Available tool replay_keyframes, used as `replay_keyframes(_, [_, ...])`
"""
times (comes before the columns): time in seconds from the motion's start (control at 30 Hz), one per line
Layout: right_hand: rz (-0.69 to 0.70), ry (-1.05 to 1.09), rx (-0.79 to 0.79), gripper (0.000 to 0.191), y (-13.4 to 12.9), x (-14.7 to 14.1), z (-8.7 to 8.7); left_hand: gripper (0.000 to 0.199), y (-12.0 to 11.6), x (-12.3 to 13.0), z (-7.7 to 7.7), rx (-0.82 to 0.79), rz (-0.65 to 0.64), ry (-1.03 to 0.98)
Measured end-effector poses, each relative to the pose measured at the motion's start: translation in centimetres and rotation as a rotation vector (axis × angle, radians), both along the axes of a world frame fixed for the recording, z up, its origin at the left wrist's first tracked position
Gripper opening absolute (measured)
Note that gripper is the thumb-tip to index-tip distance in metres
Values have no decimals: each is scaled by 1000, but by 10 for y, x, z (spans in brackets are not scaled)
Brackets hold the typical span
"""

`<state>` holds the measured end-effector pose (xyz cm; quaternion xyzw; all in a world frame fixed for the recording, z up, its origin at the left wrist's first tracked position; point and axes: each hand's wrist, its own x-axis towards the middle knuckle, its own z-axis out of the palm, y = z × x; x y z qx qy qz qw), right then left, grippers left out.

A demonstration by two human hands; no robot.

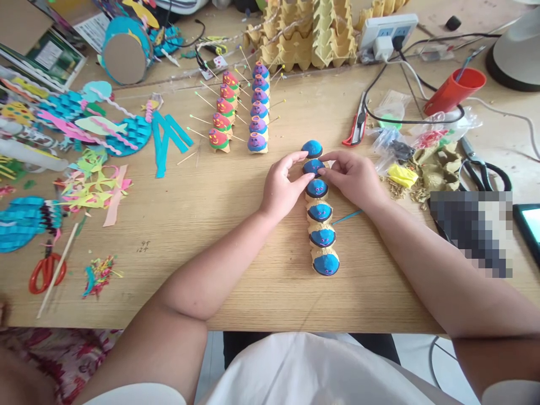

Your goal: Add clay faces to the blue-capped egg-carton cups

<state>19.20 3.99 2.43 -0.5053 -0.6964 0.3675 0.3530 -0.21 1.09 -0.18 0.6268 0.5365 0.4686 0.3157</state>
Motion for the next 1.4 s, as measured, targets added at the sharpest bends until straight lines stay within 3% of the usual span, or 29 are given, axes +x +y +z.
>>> replay_keyframes(0.4, [43, 7, -1, 25, -2, 1, 0, 41, -1, 4, 4, -27, 25, -7])
replay_keyframes(0.7, [26, 56, 42, 23, -6, 0, 2, 29, 0, 2, -2, -36, 51, -87])
replay_keyframes(1.07, [49, 32, -40, 31, -4, -1, -3, 25, 1, 4, -5, -36, 92, -157])
replay_keyframes(1.4, [74, 33, -29, 25, -7, 2, 6, 27, 1, 6, -3, -43, 106, -144])
